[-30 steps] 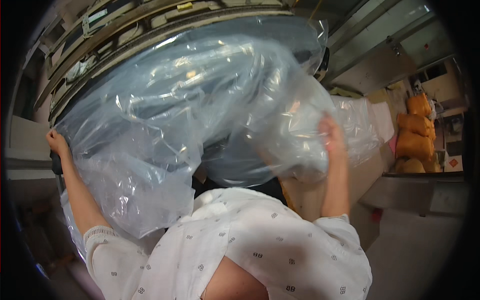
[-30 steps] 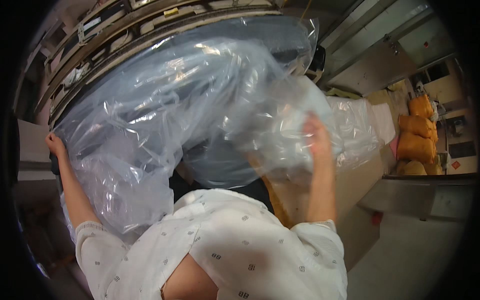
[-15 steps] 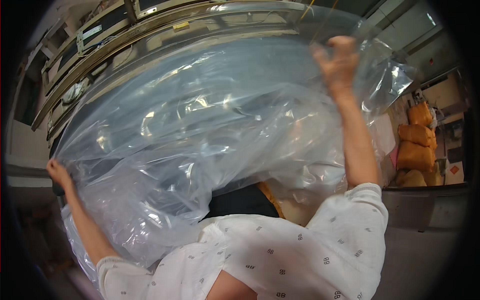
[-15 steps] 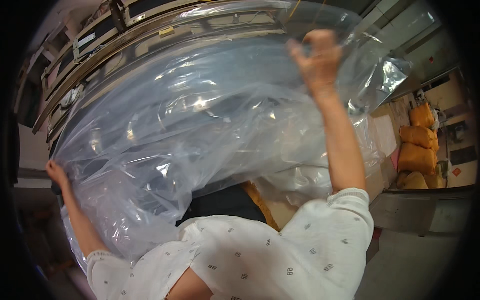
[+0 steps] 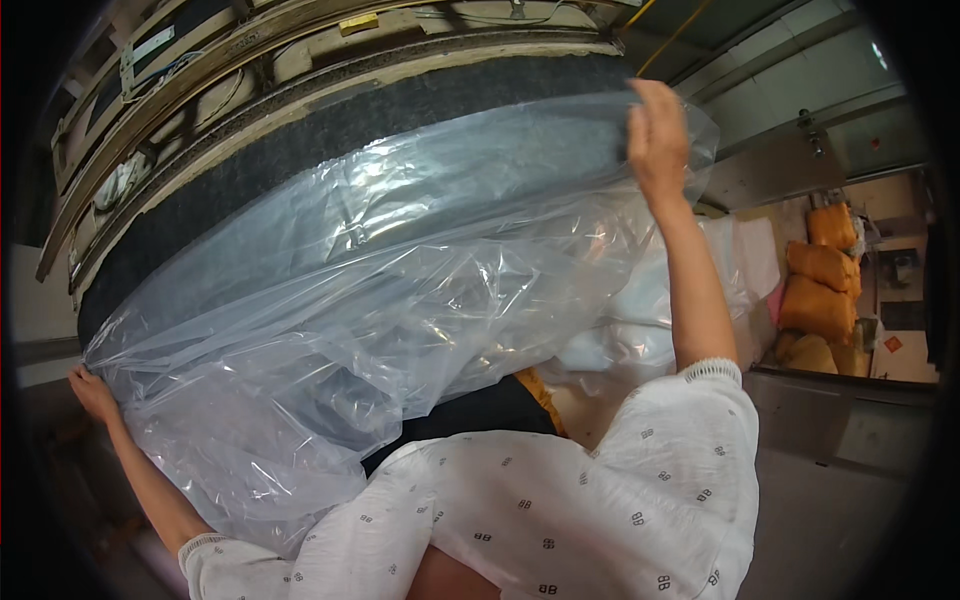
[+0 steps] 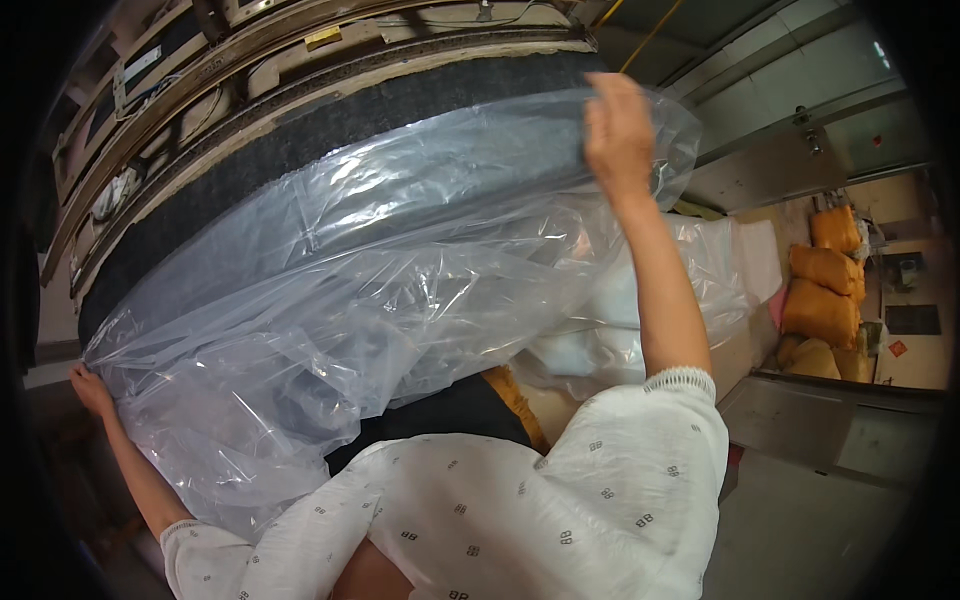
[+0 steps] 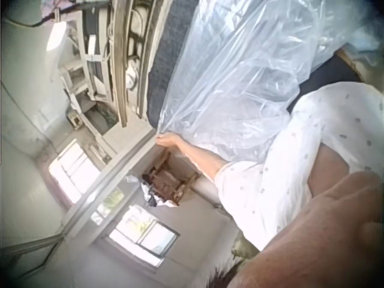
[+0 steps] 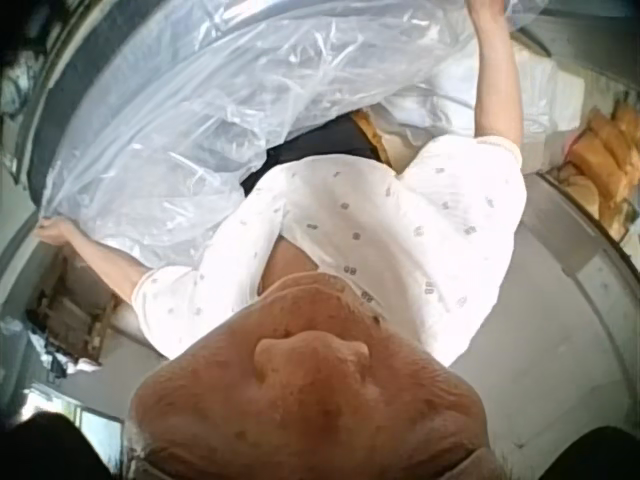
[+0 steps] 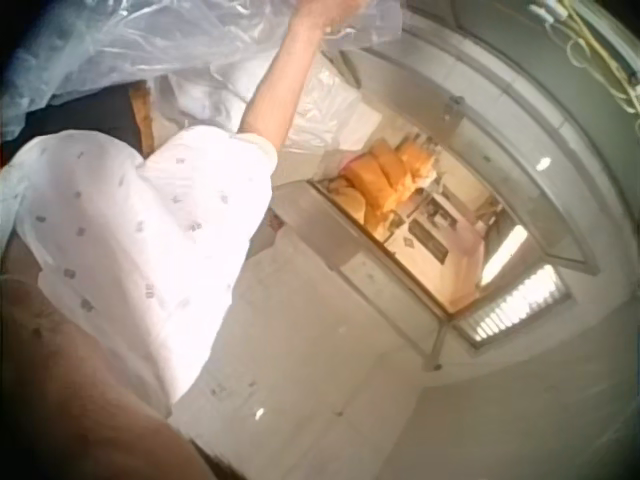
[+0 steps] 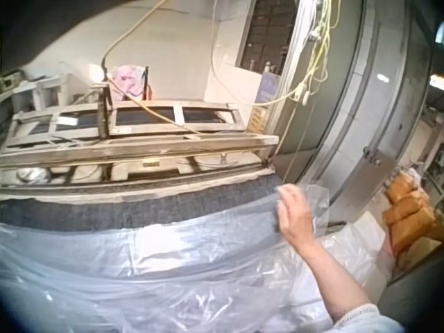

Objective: The person covers a large industrial knitting machine with a plastic sheet by hand.

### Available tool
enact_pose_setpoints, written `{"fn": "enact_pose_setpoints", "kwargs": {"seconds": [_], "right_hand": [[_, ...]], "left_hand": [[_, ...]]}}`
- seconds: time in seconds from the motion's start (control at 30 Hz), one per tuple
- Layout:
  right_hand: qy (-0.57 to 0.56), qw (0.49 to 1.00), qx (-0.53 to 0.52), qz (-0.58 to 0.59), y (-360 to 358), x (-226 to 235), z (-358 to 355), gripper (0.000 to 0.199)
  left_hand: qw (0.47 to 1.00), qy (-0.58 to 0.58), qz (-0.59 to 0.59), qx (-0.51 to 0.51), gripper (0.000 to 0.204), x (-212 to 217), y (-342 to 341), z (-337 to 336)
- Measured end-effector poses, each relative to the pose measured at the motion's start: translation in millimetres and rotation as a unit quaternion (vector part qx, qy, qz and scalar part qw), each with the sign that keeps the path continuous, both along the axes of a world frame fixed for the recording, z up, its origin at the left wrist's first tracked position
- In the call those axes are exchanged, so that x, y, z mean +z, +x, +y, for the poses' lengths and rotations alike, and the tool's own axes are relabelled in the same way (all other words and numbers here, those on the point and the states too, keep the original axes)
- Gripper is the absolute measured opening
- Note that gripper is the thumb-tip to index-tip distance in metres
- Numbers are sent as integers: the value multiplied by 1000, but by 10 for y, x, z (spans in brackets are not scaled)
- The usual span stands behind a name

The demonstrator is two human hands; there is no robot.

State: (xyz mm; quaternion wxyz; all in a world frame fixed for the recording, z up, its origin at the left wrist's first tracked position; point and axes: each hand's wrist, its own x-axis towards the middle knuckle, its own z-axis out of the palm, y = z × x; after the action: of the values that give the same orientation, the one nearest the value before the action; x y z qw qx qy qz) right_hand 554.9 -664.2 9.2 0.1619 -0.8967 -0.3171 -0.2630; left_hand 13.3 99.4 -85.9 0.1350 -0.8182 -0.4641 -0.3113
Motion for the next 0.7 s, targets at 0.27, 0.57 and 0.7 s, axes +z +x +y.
{"fn": "enact_pose_setpoints", "kwargs": {"seconds": [0.27,0.57,0.7], "right_hand": [[-38,984,167,48,-537,-363,530,34],[124,948,135,259,259,-442,809,17],[122,881,214,403,583,-161,695,17]], "left_hand": [[927,-188,-317,-74,32,680,-1152,597],[798,-443,-378,-157,40,1449,-1961,-352],[806,-433,-379,-136,43,1394,-1526,-748]]}}
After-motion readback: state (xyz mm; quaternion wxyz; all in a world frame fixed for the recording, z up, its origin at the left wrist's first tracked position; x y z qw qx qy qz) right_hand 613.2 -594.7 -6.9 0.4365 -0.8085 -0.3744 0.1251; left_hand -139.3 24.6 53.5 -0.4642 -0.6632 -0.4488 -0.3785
